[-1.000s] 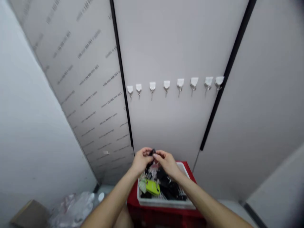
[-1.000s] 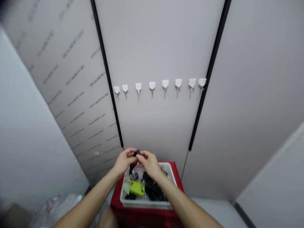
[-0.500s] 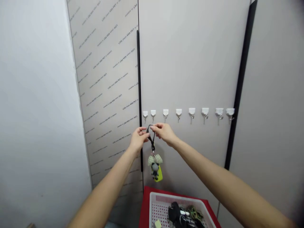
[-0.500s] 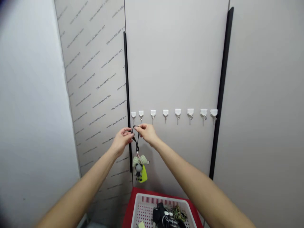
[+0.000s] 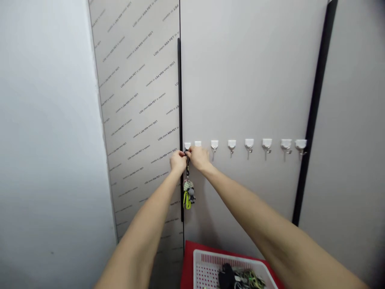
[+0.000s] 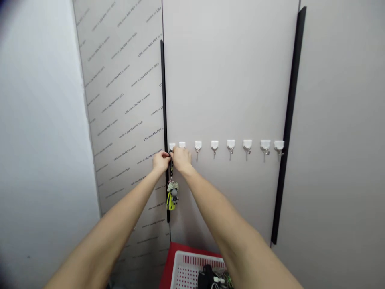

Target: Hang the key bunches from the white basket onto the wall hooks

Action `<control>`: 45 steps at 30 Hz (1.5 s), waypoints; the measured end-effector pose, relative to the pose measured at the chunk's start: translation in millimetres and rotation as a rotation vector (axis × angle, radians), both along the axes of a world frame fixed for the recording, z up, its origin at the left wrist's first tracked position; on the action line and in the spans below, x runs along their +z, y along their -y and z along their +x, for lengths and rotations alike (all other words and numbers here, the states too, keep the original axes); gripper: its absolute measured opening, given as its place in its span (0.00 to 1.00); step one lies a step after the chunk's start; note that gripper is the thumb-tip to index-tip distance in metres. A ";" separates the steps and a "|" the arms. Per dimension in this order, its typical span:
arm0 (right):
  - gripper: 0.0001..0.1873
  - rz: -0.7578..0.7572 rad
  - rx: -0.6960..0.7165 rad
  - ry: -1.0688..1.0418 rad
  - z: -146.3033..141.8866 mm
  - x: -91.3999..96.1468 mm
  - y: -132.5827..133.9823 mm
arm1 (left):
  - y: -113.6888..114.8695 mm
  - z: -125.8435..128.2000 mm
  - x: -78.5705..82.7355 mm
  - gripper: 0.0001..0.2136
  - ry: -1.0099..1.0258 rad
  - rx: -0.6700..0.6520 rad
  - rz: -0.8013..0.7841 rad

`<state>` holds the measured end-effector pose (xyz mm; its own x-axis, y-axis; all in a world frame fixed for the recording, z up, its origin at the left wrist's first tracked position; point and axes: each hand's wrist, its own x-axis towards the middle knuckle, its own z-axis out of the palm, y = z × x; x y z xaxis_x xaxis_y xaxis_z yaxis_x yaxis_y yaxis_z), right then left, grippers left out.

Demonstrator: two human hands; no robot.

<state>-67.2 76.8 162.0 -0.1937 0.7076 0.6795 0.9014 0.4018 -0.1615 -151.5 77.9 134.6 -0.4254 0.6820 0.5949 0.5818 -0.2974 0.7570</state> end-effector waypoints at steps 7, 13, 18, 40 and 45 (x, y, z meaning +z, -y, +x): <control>0.17 -0.058 0.033 0.166 15.2 -19.1 12.0 | 17.4 -4.3 -25.2 0.03 -0.118 -0.054 -0.145; 0.14 -0.283 0.178 0.242 77.3 -99.9 35.8 | 50.8 12.8 -108.0 0.06 0.030 -0.331 -0.128; 0.11 -0.725 0.212 0.400 131.5 -199.6 68.3 | 84.5 57.7 -202.1 0.07 -0.217 -0.595 -0.500; 0.15 -0.699 0.393 0.031 146.7 -245.7 88.5 | 90.4 64.6 -223.8 0.07 0.340 -0.687 -0.690; 0.20 -0.684 0.528 0.386 140.5 -250.7 101.0 | 92.2 56.6 -231.7 0.06 -0.108 -0.538 -0.769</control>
